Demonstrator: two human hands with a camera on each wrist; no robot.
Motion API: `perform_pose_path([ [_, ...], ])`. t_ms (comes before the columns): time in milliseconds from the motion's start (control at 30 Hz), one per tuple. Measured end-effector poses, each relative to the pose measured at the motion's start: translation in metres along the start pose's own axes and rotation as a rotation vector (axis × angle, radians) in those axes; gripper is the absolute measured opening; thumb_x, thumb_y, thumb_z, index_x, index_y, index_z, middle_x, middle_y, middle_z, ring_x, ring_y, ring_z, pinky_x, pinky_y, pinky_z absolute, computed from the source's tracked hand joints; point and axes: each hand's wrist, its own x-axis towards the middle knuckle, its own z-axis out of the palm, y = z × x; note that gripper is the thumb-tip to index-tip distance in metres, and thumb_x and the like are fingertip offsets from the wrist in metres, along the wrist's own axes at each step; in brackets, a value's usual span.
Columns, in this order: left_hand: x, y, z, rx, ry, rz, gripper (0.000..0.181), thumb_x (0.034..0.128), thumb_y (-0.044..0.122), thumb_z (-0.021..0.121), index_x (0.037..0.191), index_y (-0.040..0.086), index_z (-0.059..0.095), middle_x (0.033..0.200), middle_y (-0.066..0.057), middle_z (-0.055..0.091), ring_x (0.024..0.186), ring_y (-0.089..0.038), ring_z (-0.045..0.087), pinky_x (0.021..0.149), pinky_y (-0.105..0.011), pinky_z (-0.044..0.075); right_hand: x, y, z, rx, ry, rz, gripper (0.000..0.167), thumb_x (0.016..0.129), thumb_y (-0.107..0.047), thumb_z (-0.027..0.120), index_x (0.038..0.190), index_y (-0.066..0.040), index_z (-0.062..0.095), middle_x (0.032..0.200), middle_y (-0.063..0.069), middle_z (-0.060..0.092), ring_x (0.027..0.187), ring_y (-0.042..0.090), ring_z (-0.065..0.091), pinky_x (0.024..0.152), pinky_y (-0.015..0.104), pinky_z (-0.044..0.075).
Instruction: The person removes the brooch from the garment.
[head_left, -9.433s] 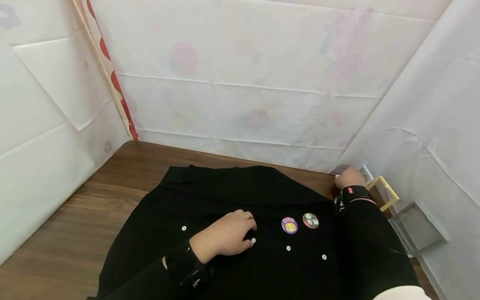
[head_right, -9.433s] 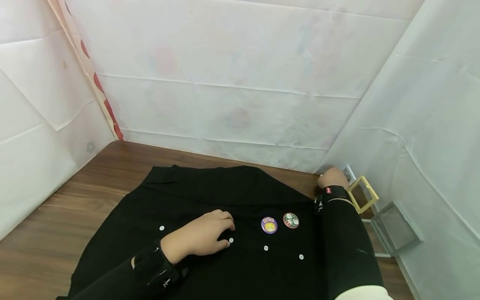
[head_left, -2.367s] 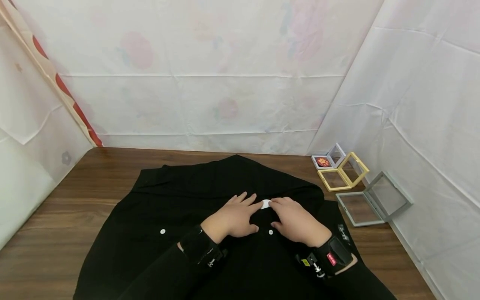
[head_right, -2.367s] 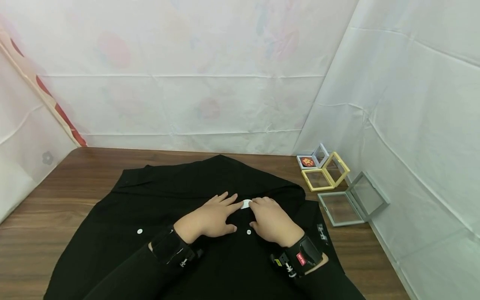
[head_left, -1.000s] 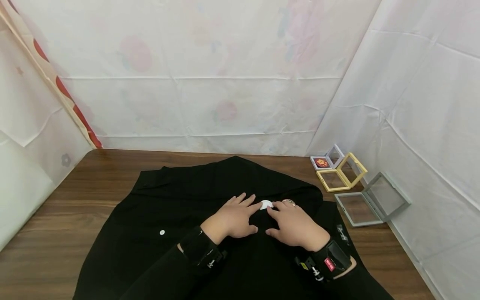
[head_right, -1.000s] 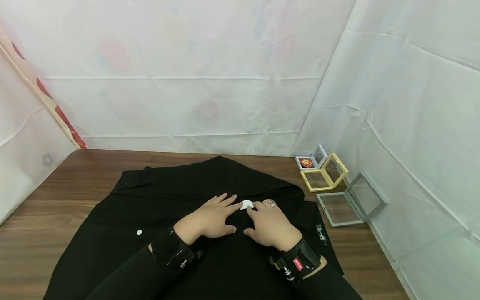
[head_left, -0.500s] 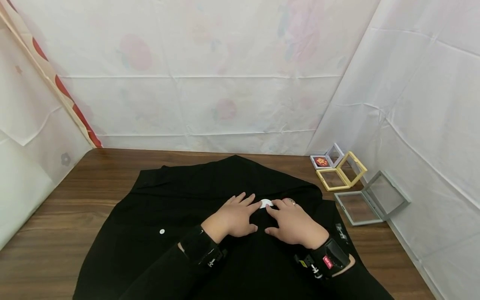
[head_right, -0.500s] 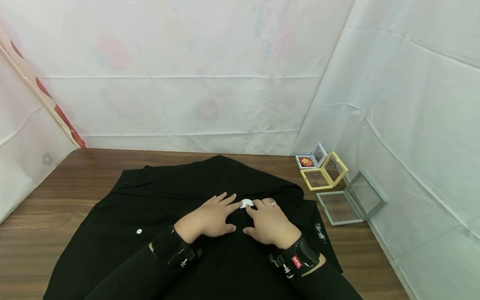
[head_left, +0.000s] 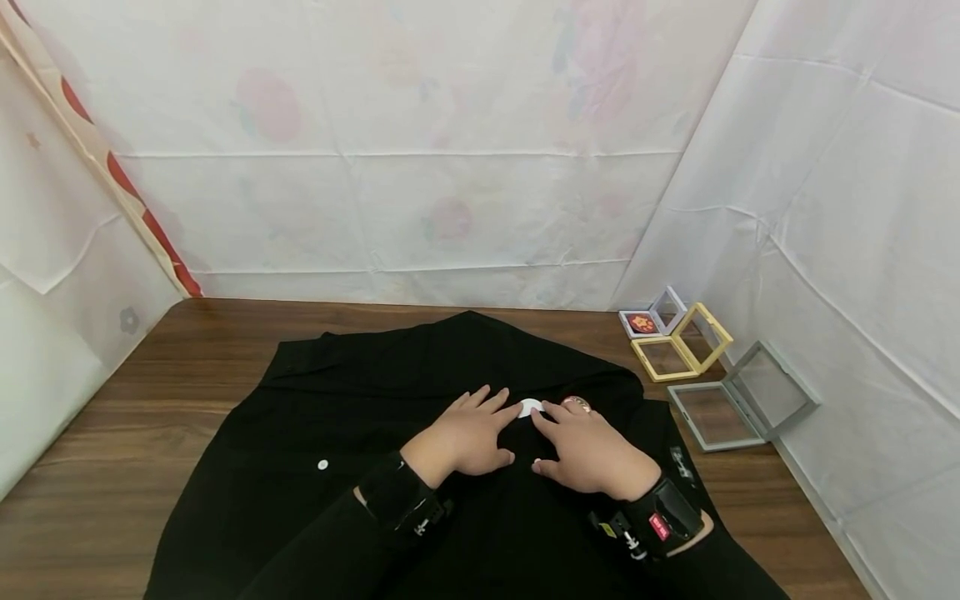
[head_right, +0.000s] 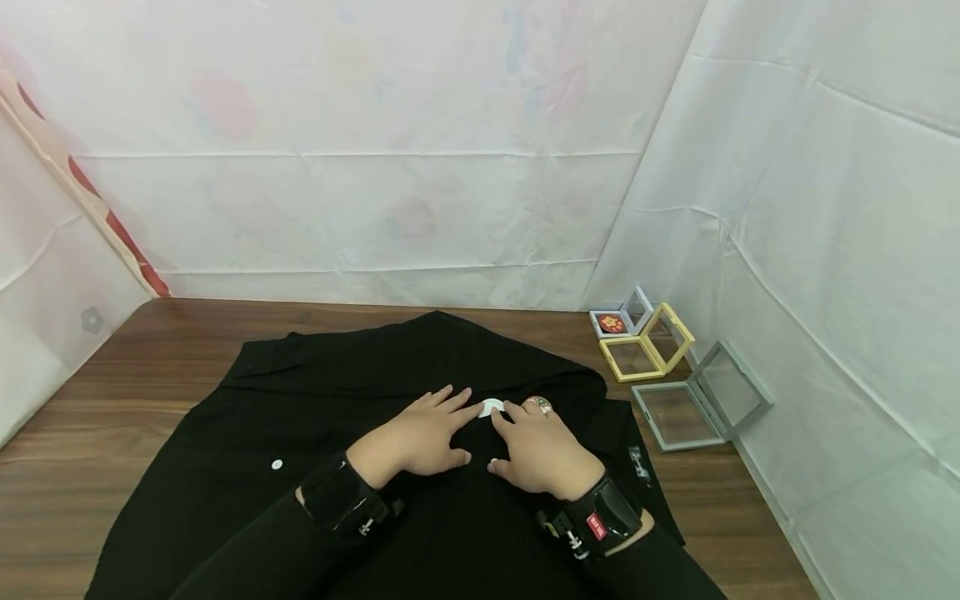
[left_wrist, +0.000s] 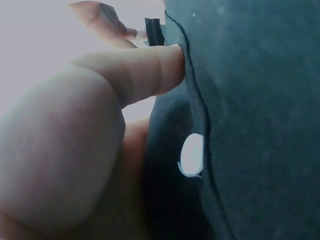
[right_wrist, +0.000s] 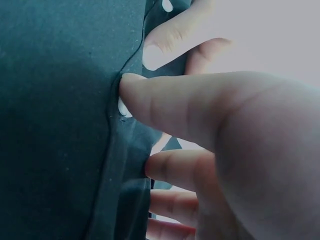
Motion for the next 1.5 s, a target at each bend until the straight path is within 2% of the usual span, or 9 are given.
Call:
perform_pose_path([
  [167,0.001,0.0,0.002,0.001,-0.004,-0.001,0.075,0.1005,0.049,0.063,0.164,0.029,0.03,0.171,-0.001,0.018,0.157,-0.03,0.011,0.125,-0.051,0.013,-0.002,-0.001,0.001,0.028,-0.007,0.015,0.071,0.097,-0.046,0.07,0.155,-0.012,0.048,0.16,0.012,0.042,0.146,0.038,0.038,0.111,0.062,0.037],
  [467,0.003,0.0,0.003,-0.006,0.013,0.011,0.075,0.1001,0.049,0.063,0.164,0.028,0.031,0.171,-0.001,0.019,0.157,-0.03,0.012,0.125,-0.051,0.014,-0.001,-0.001,0.002,0.011,0.0,0.025,0.073,0.096,-0.048,0.071,0.155,-0.013,0.048,0.16,0.011,0.042,0.146,0.036,0.039,0.112,0.06,0.037],
  [733,0.005,0.004,-0.001,-0.009,0.018,0.001,0.074,0.0996,0.048,0.065,0.163,0.027,0.034,0.17,-0.002,0.022,0.156,-0.031,0.015,0.124,-0.052,0.016,-0.001,0.001,0.001,0.002,-0.001,0.027,0.072,0.097,-0.048,0.071,0.155,-0.012,0.048,0.159,0.012,0.043,0.145,0.037,0.04,0.112,0.06,0.037],
  [900,0.01,0.012,-0.014,0.001,0.054,-0.019,0.065,0.101,0.044,0.064,0.158,0.021,0.044,0.164,-0.007,0.037,0.151,-0.033,0.031,0.12,-0.053,0.029,-0.003,0.002,-0.001,0.011,0.001,0.023,0.072,0.097,-0.046,0.07,0.156,-0.012,0.047,0.16,0.013,0.041,0.146,0.037,0.039,0.113,0.06,0.035],
  [1067,0.023,0.02,-0.027,0.04,0.147,-0.027,0.041,0.1064,0.031,0.057,0.143,0.013,0.061,0.139,-0.008,0.061,0.126,-0.028,0.058,0.103,-0.048,0.048,-0.003,0.003,0.0,0.012,0.006,0.008,0.072,0.098,-0.046,0.07,0.156,-0.011,0.047,0.16,0.013,0.041,0.146,0.037,0.039,0.113,0.059,0.036],
  [1167,0.037,0.021,-0.029,-0.004,0.147,-0.038,0.029,0.1059,0.02,0.057,0.131,0.011,0.068,0.123,-0.005,0.068,0.103,-0.02,0.066,0.088,-0.039,0.054,-0.003,0.003,0.0,0.011,0.01,-0.005,0.071,0.098,-0.045,0.07,0.155,-0.01,0.047,0.159,0.014,0.042,0.145,0.037,0.04,0.112,0.059,0.037],
  [1300,0.053,0.015,-0.025,-0.161,0.12,-0.055,0.022,0.104,0.012,0.057,0.12,0.009,0.071,0.112,-0.003,0.07,0.085,-0.013,0.062,0.075,-0.031,0.054,-0.003,0.002,0.001,0.007,0.005,-0.013,0.07,0.098,-0.044,0.07,0.156,-0.011,0.047,0.16,0.015,0.041,0.145,0.037,0.039,0.112,0.059,0.037],
  [1400,0.057,0.009,-0.023,-0.279,0.113,-0.085,0.018,0.104,0.011,0.056,0.111,0.008,0.072,0.103,-0.001,0.07,0.079,-0.014,0.062,0.072,-0.032,0.053,-0.002,0.0,0.001,-0.007,0.004,-0.024,0.068,0.099,-0.046,0.069,0.156,-0.015,0.048,0.16,0.015,0.041,0.145,0.037,0.039,0.112,0.06,0.037],
  [1500,0.058,0.006,-0.022,-0.326,0.11,-0.113,0.013,0.1027,0.012,0.06,0.103,0.009,0.073,0.094,0.0,0.068,0.073,-0.015,0.061,0.069,-0.031,0.052,-0.001,-0.001,0.002,-0.019,0.01,-0.034,0.066,0.099,-0.046,0.068,0.155,-0.017,0.049,0.159,0.016,0.042,0.145,0.037,0.039,0.112,0.06,0.038],
])
